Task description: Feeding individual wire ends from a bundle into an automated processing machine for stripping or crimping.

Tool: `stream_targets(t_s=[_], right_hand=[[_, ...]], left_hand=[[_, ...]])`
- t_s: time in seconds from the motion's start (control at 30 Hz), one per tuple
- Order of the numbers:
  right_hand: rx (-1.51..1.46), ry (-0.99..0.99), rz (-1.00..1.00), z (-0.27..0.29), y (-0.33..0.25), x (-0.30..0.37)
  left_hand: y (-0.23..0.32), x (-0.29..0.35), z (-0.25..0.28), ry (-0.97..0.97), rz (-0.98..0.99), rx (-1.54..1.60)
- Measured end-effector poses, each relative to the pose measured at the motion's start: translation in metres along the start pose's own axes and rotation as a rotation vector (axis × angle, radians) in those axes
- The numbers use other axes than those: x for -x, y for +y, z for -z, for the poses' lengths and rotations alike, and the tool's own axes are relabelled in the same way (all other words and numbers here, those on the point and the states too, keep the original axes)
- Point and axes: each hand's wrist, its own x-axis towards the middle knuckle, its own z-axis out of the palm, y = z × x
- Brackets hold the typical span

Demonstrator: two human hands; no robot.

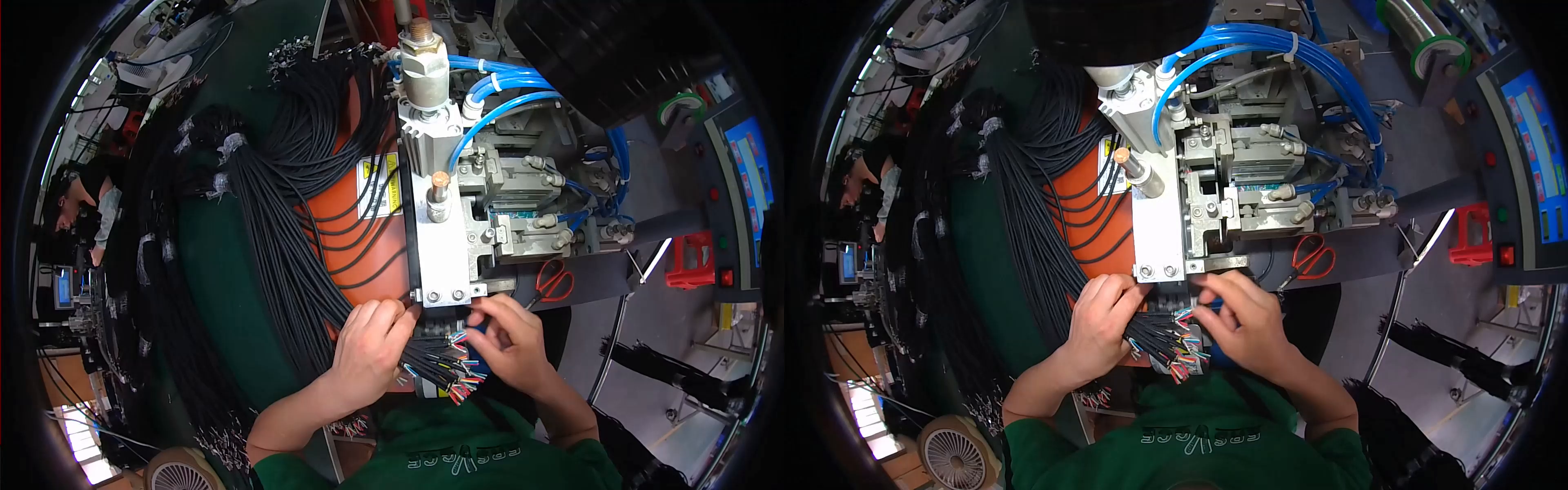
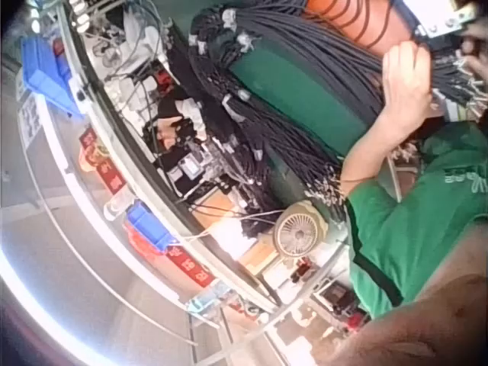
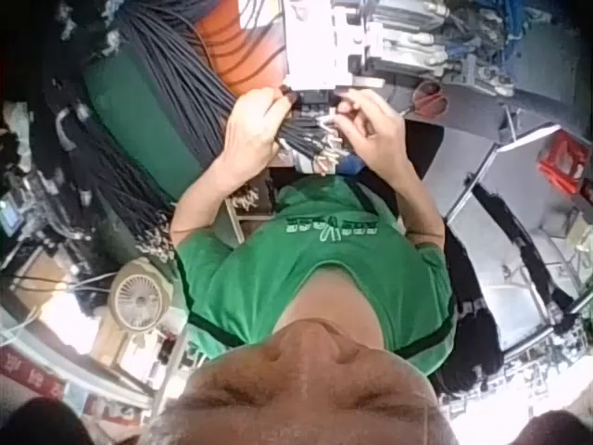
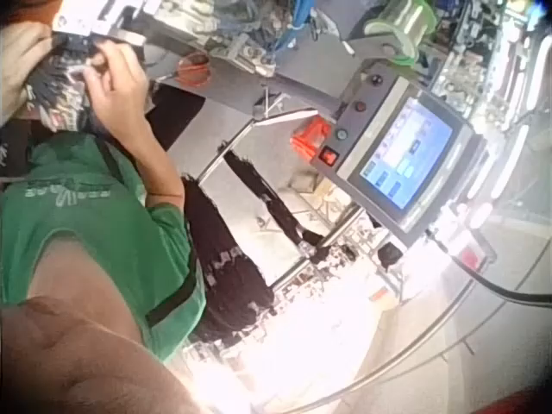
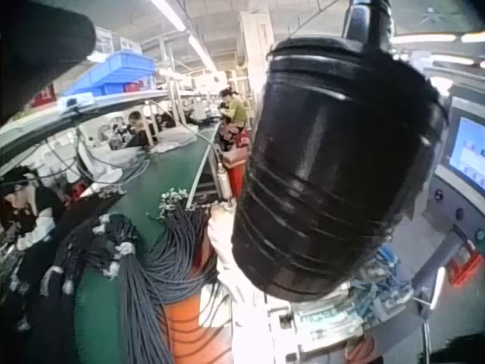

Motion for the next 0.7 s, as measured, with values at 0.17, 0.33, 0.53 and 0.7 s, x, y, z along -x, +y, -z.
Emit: stream_targets(t_s=[0.17, 0.33, 0.53, 0.7], right_hand=[[-0.111, -0.082, 0.212, -0.004, 0.003, -0.004], [-0.34, -0.197, 0.049, -0.003, -0.006, -0.002], [-0.425, -0.157, 0.035, -0.007, 0.014, -0.004], [-0.888, -0.31, -0.218, -0.002, 0.014, -0.004]], left_hand=[[-0.003, -0.002, 0.004, 0.016, -0.139, 0.215], [-0.008, -0.002, 0.0, -0.04, -0.132, 0.244], [-0.01, -0.007, 0.0, 0.038, -0.233, 0.391], [0.001, -0.006, -0.003, 0.155, -0.24, 0.368]])
